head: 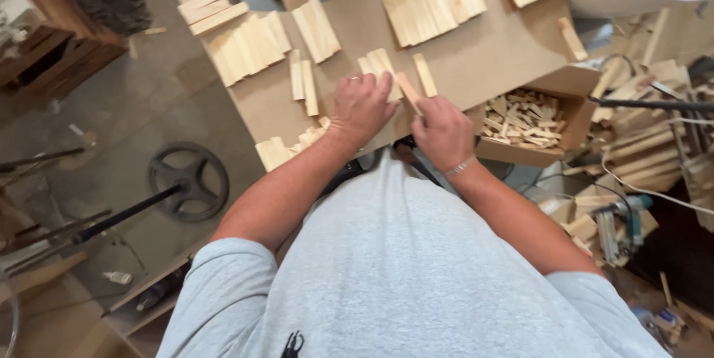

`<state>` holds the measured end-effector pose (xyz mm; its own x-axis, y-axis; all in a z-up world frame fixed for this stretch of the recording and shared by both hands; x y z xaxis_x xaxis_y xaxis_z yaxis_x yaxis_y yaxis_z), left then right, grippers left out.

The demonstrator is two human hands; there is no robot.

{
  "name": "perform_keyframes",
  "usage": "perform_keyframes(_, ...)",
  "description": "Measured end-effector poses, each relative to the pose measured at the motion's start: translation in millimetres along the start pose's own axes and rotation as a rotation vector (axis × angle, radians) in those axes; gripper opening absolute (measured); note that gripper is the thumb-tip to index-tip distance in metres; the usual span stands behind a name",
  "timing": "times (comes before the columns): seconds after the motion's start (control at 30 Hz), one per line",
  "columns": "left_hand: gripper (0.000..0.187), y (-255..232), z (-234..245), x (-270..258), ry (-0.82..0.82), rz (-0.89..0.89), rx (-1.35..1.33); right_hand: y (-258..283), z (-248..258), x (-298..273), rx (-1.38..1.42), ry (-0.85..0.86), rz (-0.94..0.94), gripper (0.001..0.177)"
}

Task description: Sorting and organizing small wooden slats on a workbench and into a storage box.

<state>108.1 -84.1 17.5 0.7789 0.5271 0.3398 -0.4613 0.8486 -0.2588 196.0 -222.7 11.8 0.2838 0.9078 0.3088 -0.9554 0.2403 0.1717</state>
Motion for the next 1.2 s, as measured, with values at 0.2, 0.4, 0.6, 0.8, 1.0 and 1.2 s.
perform_keyframes(0.2,0.064,7.8,-14.1,-4.5,0.073,0.026,-0.009,-45.4,33.9,-12.8,0.051,-0.15,-0.129,0.025)
perform_keyframes(0.4,0.07,18.2,23.5,-0.1,0.188,0.119,-0.044,-101.3,10.5,-18.9,-0.04,-0.041,-0.133,0.024)
perform_keyframes(0.6,0.038,87.0,92.1,-19.8,0.159,0.455,-0.171,-77.1,20.1,2.3,0.054,-0.064,-0.047,0.027)
perform_keyframes(0.8,0.025,192.7,113.5,-83.5,0.134,0.922,-0.235,10.5,2.4,46.3,0.228,-0.024,0.035,0.029)
perform_keyframes(1.0,0.016,228.8,123.1,-133.5,0.086,1.21,-0.424,67.9,-5.4,89.1,0.043,0.224,0.007,0.055)
perform_keyframes(1.2,0.017,243.5,121.5,-172.1,0.101,1.277,-0.449,59.1,-36.3,96.2,-0.023,0.422,-0.082,0.047)
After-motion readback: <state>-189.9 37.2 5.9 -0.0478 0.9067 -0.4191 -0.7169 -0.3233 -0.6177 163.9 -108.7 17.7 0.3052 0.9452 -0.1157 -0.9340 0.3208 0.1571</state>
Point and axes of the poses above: each hand's wrist, its own x-axis towards the middle knuckle, its own z-axis out of the back of the hand, y = z × x, the point moved 8 cm from there along x, towards the middle knuckle, and after that the axes turned 11 degrees about z, right-handed, at the moved point
